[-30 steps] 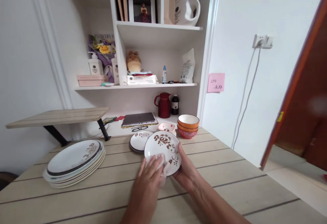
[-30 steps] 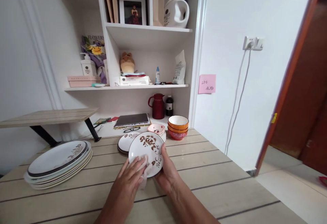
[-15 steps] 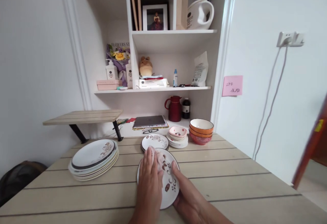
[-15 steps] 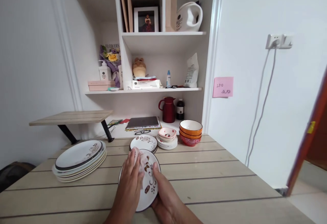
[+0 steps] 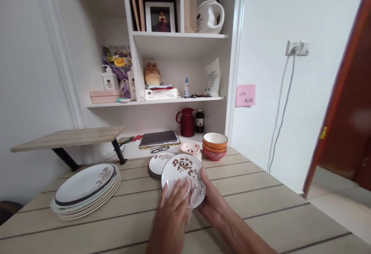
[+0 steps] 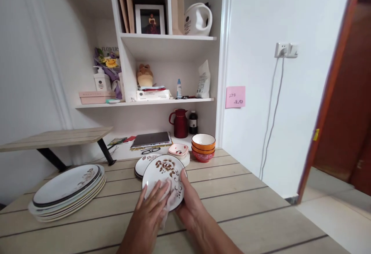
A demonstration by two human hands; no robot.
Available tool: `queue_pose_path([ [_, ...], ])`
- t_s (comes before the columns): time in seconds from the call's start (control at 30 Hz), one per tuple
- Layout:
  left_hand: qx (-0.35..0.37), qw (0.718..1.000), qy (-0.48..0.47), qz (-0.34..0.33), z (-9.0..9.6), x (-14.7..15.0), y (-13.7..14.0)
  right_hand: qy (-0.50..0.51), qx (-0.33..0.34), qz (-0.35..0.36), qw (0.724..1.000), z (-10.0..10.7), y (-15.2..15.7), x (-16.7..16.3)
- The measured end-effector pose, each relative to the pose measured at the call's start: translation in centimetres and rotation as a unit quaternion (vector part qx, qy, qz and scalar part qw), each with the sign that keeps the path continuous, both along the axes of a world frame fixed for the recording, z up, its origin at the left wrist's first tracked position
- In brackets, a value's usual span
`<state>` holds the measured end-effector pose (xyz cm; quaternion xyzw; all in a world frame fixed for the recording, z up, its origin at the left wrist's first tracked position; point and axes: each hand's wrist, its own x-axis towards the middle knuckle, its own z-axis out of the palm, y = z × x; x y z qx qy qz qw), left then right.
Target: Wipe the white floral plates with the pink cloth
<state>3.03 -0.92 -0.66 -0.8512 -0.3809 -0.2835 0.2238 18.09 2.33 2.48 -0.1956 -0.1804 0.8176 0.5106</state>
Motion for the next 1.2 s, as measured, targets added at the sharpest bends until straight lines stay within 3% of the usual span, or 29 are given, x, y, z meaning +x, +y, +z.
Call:
queue_pose_path([
  [0.17,0.069,0.994,-0.023,0.079,0.9,-0.3,-0.6,-0.02,-0.002,-0.005,1.0,0.2,-0.8,-0.3],
  [0.37,0.034,0.977,-0.125,0.172,0.3,-1.2,-0.4,-0.042,-0.005,0.039,0.998,-0.4,-2.5,-2.5],
  [0.53,-0.048,0.972,-0.196,0.12,-0.7,-1.7,0.2,-0.068,-0.034,0.026,0.997,-1.3,-2.2,-2.8],
  [0.7,-0.094,0.938,-0.33,0.047,-1.6,-2.3,1.2,-0.063,-0.059,0.004,0.996,-1.8,-1.4,-2.5],
  [0.93,-0.091,0.951,-0.285,0.077,-2.3,-2.8,1.7,-0.045,-0.084,-0.02,0.995,-1.5,-1.2,-2.3],
  [1.07,-0.073,0.972,-0.219,0.051,-1.8,-2.7,1.4,-0.068,-0.05,-0.005,0.996,-1.3,-1.7,-2.3],
  [1.2,-0.045,0.977,-0.195,0.069,-1.2,-2.8,1.3,-0.127,-0.015,0.035,0.991,-1.2,-2.5,-2.7],
])
